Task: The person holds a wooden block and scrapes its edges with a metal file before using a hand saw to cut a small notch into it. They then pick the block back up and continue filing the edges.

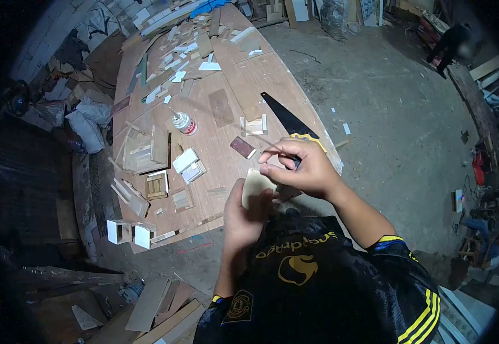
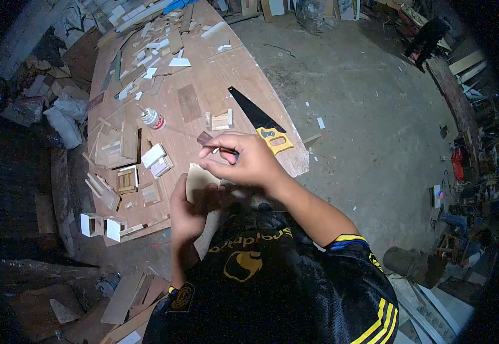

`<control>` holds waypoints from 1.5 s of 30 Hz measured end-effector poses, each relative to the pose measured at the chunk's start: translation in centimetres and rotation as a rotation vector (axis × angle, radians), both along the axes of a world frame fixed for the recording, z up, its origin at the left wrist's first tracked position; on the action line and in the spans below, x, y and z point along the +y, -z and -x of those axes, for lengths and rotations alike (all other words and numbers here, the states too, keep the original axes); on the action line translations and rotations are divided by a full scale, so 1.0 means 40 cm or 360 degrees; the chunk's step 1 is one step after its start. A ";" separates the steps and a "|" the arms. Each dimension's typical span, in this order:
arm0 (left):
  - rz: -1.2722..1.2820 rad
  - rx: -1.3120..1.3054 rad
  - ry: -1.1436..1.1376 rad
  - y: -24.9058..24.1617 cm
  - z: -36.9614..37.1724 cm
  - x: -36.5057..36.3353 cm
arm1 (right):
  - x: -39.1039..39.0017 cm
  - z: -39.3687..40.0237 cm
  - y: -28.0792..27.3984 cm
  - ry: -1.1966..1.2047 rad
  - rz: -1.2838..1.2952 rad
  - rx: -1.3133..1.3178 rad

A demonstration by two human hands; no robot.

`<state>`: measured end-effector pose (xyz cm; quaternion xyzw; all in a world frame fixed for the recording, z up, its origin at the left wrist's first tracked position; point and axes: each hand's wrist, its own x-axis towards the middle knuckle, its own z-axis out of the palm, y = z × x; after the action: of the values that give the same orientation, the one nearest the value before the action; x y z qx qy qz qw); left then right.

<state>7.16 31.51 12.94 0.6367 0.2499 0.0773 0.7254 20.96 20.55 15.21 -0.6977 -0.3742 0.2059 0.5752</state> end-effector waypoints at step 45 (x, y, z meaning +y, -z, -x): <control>-0.0124 -0.0515 0.0016 0.026 0.089 0.255 | 0.136 0.124 0.014 0.0176 0.0291 -0.0837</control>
<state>3.60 41.71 11.90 0.6449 0.1234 0.1848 0.7313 15.99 25.97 14.64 -0.7955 -0.4518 0.0189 0.4035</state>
